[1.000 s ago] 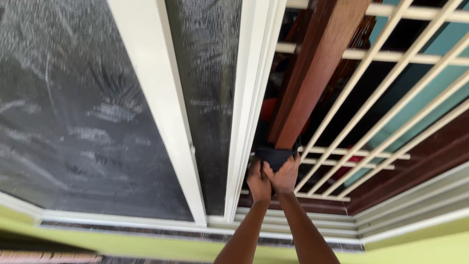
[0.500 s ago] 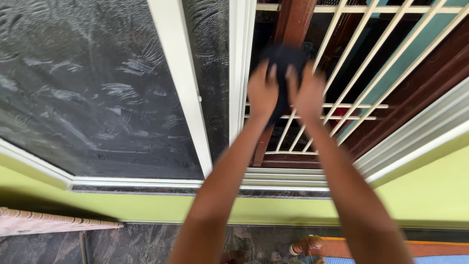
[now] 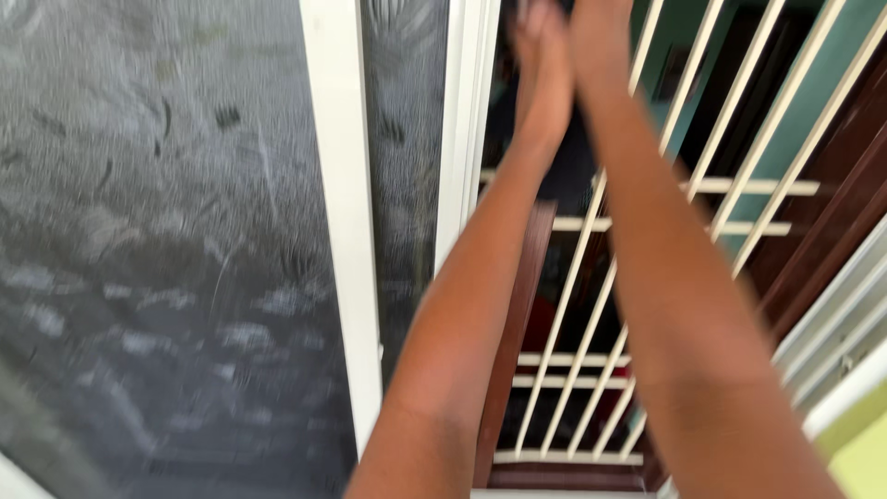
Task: The person wipes the brown wooden door frame and white metal security bars with a dark cloth. They clean the vertical and horizontal sections of the frame and the bottom track, moving the cloth back and forth to remove dust.
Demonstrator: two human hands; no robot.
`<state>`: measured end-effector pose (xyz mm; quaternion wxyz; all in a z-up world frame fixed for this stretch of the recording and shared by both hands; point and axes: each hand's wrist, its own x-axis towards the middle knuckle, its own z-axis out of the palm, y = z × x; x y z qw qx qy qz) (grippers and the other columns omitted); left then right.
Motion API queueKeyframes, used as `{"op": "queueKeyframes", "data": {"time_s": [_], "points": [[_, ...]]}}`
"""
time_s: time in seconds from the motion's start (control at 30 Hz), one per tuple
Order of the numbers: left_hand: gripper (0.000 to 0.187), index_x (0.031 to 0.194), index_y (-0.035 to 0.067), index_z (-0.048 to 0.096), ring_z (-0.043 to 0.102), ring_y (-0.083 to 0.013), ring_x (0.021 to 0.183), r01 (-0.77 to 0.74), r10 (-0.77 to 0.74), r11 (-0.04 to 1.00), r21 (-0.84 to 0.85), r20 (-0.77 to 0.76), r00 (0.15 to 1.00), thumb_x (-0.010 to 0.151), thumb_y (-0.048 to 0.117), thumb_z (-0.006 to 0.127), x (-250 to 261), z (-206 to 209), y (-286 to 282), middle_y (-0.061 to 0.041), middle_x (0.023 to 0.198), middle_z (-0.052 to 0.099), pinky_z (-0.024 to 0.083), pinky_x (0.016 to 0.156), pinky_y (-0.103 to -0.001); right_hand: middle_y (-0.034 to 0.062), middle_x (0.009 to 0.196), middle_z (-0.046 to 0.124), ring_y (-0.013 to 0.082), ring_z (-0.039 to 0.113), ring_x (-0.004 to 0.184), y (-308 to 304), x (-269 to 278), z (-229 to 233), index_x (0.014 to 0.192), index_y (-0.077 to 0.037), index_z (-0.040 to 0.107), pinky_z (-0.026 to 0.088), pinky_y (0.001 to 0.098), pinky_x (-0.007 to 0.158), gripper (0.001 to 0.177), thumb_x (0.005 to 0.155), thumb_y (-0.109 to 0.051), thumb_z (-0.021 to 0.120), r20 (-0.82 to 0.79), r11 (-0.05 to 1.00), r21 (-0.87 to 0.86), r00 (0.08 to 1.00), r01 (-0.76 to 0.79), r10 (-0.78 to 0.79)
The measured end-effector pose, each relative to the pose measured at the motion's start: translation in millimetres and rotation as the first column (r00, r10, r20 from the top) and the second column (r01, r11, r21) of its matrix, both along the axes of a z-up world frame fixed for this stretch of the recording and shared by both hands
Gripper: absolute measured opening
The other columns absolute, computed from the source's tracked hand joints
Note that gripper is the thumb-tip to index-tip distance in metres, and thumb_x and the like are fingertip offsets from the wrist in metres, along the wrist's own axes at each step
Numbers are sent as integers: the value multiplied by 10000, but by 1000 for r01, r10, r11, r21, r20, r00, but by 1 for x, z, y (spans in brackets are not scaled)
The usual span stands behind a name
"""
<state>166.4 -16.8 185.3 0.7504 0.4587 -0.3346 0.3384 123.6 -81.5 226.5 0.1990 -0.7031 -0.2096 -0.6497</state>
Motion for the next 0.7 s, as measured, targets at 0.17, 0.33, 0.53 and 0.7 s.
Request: {"op": "queueKeyframes", "data": {"time_s": [0.17,0.33,0.53,0.7], "points": [[709,1615,-11,266,405,-440,1496,-409,398,909,81,125,909,1120,496,227,-83,-63,12,-296,1627,373,346,1224,-449,476,1581,239,611,437,1384,26,-17,-13,1676,-200,-3,497,522,1103,1118,953,-251,849,-17,995,98,1000,12,-10],[597,1516,-86,427,464,-444,1458,-510,502,860,-13,198,842,1139,355,286,-102,-59,10,-310,1544,486,359,1208,-456,455,1483,358,605,487,1286,40,-41,-10,1657,-109,67,484,549,1044,1079,874,-216,801,-80,973,232,997,22,-3],[570,1498,-80,451,484,-438,1434,-501,491,866,13,179,853,1124,322,298,-101,-75,16,-295,1525,511,372,1189,-468,297,1355,553,499,592,1187,46,-41,-17,1529,3,359,520,527,976,860,822,-230,791,24,952,306,1000,6,-14],[576,1542,-71,342,475,-432,1417,-499,490,860,106,101,866,1103,302,328,-96,-101,20,-297,1539,463,407,1145,-458,288,1350,555,471,620,1154,49,-46,-41,1503,9,389,539,514,940,816,821,-237,763,-67,934,358,997,-16,43]]}}
